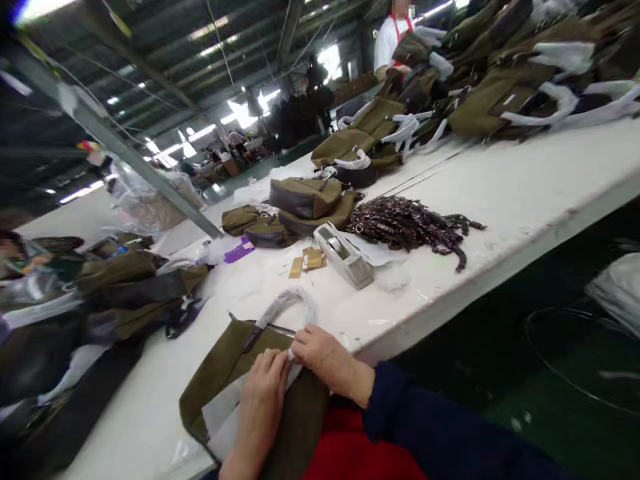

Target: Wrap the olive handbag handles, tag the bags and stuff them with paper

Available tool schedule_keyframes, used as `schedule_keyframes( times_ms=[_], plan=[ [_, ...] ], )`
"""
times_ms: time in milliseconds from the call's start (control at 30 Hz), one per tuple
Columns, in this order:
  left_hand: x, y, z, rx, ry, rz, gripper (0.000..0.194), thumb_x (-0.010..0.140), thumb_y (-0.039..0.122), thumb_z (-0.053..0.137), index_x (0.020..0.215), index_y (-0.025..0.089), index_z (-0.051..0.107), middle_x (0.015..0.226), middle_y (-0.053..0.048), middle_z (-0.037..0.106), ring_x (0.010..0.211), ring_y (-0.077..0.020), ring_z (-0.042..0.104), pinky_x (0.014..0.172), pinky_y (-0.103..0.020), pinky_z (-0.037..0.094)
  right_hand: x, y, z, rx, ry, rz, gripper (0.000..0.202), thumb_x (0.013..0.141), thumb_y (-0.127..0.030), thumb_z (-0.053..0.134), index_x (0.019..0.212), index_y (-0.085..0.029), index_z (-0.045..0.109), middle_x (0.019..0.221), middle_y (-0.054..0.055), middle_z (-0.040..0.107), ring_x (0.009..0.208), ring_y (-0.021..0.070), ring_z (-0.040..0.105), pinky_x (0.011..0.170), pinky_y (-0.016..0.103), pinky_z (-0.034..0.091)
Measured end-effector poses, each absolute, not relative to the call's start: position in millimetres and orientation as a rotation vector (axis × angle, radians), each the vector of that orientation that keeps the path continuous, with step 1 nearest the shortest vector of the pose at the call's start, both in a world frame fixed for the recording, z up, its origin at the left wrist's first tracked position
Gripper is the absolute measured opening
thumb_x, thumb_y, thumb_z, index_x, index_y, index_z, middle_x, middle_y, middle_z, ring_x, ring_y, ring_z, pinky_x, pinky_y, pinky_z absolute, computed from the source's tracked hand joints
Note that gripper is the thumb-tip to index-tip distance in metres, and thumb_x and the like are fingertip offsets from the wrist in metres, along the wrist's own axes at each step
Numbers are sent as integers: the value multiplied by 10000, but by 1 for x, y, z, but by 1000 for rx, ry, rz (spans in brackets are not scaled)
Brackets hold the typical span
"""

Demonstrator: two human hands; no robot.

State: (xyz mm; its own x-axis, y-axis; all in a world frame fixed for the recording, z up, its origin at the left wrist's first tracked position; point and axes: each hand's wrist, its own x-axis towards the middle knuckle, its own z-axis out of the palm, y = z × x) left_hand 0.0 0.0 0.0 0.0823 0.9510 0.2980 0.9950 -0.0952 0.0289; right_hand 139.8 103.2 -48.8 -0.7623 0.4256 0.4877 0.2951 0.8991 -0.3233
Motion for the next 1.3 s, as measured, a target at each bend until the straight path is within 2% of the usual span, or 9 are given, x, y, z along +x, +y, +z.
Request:
schedule_keyframes(
  times_ms=[167, 400, 467, 567, 733, 833, 1100, 1300],
  plan=[
    [-1, -11, -9, -2211, -1916, -432, 267, 937, 105, 497, 1171, 175, 606, 1012, -58, 633, 912, -206, 586, 834, -358, 535, 145, 102, -40, -509, -2509, 309, 152, 952, -262, 578, 828, -175, 572, 909, 35, 593, 872, 189, 495, 779, 316, 431],
    [-1, -13, -13, -2221, -1738, -311, 309, 903, 31, 486, 1176, 109, 608, 1030, -70, 652, 927, -228, 596, 851, -384, 553, 147, 97, -31, -478, -2525, 348, 128, 944, -212, 582, 831, -162, 618, 889, 55, 624, 884, 202, 526, 798, 326, 479],
    [-1, -14, -14, -2198, -1705, -279, 342, 883, 2, 485, 1186, 99, 609, 1040, -69, 658, 946, -231, 600, 869, -383, 552, 160, 99, -22, -489, -2459, 441, 82, 934, -224, 598, 935, -161, 652, 999, 76, 647, 970, 214, 547, 871, 348, 487],
    [-3, -15, -17, -2163, -1656, -264, 375, 854, -33, 472, 1169, 96, 630, 1061, -67, 674, 981, -237, 607, 886, -372, 548, 198, 114, 0, -635, -2210, 626, 208, 946, -276, 579, 1121, -189, 648, 1146, 89, 641, 1059, 212, 566, 927, 350, 482],
    [-10, -15, -32, -2110, -1555, -310, 394, 831, -51, 462, 1138, 97, 661, 1060, -67, 701, 998, -241, 616, 858, -353, 537, 266, 171, 33, -1124, -1679, 732, 256, 913, -392, 567, 964, -172, 687, 939, 62, 691, 812, 181, 622, 717, 285, 498],
    [-14, -16, -40, -2128, -1531, -281, 410, 821, -53, 489, 1153, 115, 661, 1090, -56, 703, 1021, -231, 615, 885, -336, 520, 279, 208, 36, -1234, -1675, 724, 310, 869, -422, 566, 939, -150, 697, 883, 59, 702, 759, 178, 613, 653, 263, 472],
    [-8, -18, -34, -2075, -1593, -295, 447, 780, -93, 504, 1110, 140, 695, 1081, -45, 724, 1013, -232, 648, 878, -339, 543, 260, 259, 40, -1409, -1985, 623, 206, 780, -316, 608, 735, -161, 736, 698, 37, 690, 658, 159, 559, 602, 252, 362],
    [-4, -18, -29, -2088, -1639, -305, 441, 767, -96, 534, 1099, 136, 708, 1089, -53, 733, 1014, -240, 661, 878, -340, 557, 258, 266, 42, -1477, -1941, 782, 167, 715, -281, 658, 664, -138, 728, 573, 8, 612, 563, 122, 498, 532, 236, 316]
  ],
)
